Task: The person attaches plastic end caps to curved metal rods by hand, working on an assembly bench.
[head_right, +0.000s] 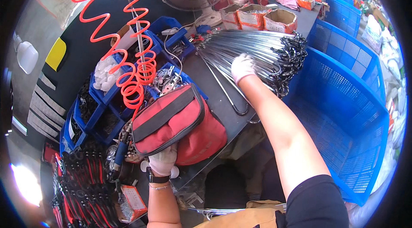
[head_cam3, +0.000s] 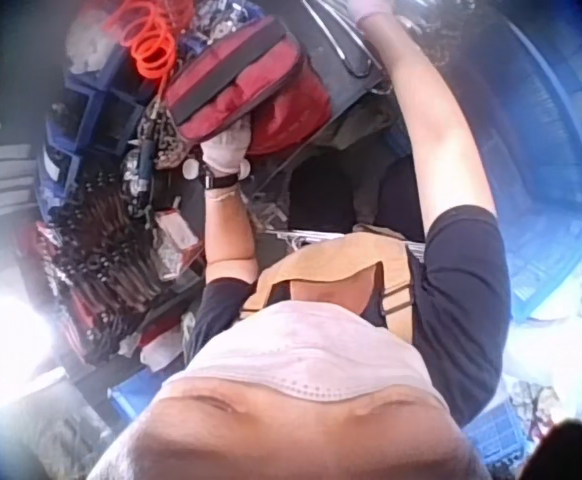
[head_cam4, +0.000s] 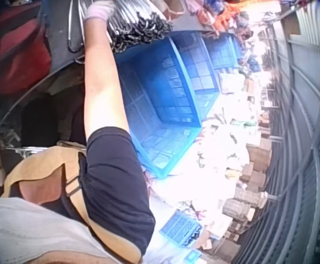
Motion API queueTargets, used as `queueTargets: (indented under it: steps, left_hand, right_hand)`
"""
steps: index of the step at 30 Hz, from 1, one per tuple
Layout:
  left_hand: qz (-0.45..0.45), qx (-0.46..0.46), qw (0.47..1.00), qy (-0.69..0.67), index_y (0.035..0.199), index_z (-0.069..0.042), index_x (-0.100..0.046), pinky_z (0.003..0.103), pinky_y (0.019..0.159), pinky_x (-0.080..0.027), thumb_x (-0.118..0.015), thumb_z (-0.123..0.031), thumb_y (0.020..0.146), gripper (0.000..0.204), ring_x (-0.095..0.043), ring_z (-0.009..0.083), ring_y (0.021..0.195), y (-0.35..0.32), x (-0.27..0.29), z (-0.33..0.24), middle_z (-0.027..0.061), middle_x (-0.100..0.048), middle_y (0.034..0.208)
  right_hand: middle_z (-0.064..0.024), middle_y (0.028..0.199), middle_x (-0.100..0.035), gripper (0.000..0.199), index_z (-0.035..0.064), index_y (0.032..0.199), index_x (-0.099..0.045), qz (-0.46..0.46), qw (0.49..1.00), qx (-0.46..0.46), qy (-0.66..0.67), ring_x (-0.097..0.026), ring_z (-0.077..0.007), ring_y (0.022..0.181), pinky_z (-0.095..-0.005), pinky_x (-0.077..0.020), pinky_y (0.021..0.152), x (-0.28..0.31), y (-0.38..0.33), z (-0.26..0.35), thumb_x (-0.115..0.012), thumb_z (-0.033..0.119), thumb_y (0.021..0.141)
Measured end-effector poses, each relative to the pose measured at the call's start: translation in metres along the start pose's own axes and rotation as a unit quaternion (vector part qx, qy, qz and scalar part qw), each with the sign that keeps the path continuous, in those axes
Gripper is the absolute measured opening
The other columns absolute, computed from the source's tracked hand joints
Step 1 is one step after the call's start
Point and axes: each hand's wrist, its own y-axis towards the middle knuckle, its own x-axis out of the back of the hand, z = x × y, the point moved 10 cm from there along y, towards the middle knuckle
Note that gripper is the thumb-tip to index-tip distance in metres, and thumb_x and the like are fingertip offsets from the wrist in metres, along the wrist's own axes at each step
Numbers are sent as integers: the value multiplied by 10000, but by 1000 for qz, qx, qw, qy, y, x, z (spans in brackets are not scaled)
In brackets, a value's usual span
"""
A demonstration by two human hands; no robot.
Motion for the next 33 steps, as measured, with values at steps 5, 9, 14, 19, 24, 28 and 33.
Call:
queueTargets:
  steps: [5, 9, 14, 19, 24, 28, 33]
  left_hand:
    - [27, 3, 999, 17, 1197, -69, -557, 484, 1009, -362, -623, -240, 826, 413, -500, 366, 1149, -9, -9, 2, 168, -538, 1229]
    - [-12, -15, 999, 25, 1143, -61, -595, 470, 972, -391, -622, -235, 836, 354, -532, 372, 1088, -1, 4, -3, 164, -578, 1163]
    - [-2, -5, 1000, 24, 1149, -75, -591, 490, 986, -376, -627, -223, 821, 362, -521, 372, 1109, -9, -5, 2, 164, -569, 1179]
    - [-12, -3, 1000, 2, 1197, -92, -562, 506, 1013, -350, -625, -232, 819, 408, -492, 378, 1158, -3, -4, 0, 172, -542, 1227]
    - [-22, -11, 1000, 3, 1198, -89, -558, 505, 1014, -350, -620, -234, 819, 410, -492, 377, 1160, 1, -4, -4, 174, -539, 1233]
    - [-12, -5, 1000, -16, 1188, -83, -562, 505, 1014, -349, -621, -234, 816, 406, -499, 373, 1152, -7, -6, 6, 173, -544, 1225]
    - [-38, -16, 999, -21, 1178, -80, -568, 505, 1009, -354, -621, -232, 817, 394, -503, 375, 1144, 2, 1, -4, 175, -551, 1211]
  right_hand:
    - [-148, 1098, -629, 379, 31, 1097, -615, 186, 943, 213, -175, -622, -313, 1003, -393, -504, 810, -44, -100, 52, -527, 335, 888]
    - [-105, 1212, -514, 310, 63, 1144, -591, 32, 927, 260, -269, -497, -257, 1091, -366, -423, 857, -65, -98, 65, -426, 165, 902]
    - [-125, 1232, -500, 337, 86, 1206, -557, 73, 954, 142, -252, -483, -279, 1100, -421, -420, 824, -57, -94, 49, -425, 188, 913]
    - [-183, 1263, -479, 351, 119, 1242, -517, 154, 951, 110, -245, -473, -333, 1137, -454, -414, 851, -50, -99, 35, -422, 220, 919]
    - [-211, 1264, -475, 375, 68, 1234, -502, 157, 967, 96, -174, -480, -368, 1149, -458, -431, 879, -40, -108, 18, -364, 271, 951]
    - [-269, 1223, -522, 615, -49, 1274, -408, 204, 976, 48, -57, -544, -399, 1107, -451, -422, 949, -23, -121, 30, -235, 455, 967]
    - [-274, 1126, -576, 375, -25, 1170, -474, 232, 951, 159, -124, -570, -357, 1087, -438, -467, 900, -47, -105, 24, -450, 226, 892]
